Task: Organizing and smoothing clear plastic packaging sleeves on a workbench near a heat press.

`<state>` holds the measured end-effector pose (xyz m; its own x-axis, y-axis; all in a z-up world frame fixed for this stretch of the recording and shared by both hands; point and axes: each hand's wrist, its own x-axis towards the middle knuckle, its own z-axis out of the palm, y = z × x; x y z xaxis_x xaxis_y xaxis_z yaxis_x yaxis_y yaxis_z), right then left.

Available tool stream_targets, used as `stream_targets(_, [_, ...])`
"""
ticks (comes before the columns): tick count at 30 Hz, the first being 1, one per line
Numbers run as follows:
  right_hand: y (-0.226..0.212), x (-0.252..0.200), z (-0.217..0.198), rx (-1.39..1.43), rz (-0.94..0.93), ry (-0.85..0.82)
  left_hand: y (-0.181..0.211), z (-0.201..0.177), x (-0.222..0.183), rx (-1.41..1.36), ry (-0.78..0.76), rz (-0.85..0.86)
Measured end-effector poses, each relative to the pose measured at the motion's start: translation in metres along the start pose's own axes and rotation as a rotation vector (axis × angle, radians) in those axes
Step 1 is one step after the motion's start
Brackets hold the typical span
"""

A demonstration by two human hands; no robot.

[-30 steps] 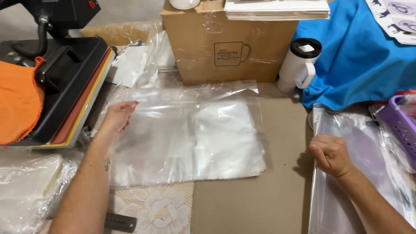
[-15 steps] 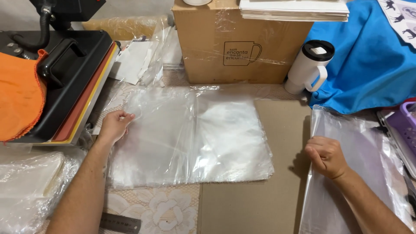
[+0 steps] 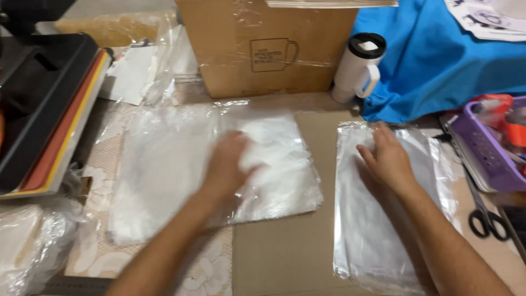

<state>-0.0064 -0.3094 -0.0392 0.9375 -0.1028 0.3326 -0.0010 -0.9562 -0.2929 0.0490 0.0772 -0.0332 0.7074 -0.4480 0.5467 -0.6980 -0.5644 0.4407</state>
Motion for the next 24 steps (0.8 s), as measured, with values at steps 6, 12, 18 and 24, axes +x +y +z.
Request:
stream_targets(6, [0.005,-0.031,-0.067,0.011,0.246,-0.350,0.165,0.095,0.001,-0.183,-0.568,0.426])
stream_targets(12, [0.071,-0.053,-0.048,0.016,0.237,-0.409,0.168,0.130,0.007,-0.045,-0.852,0.379])
stream_targets(18, [0.061,-0.071,-0.028,-0.014,0.218,-0.304,0.174,0.127,0.008,-0.007,-0.895,0.342])
stream_targets(24, [0.021,-0.075,-0.066,-0.128,0.440,-0.114,0.176,0.131,0.008,0.011,-0.914,0.312])
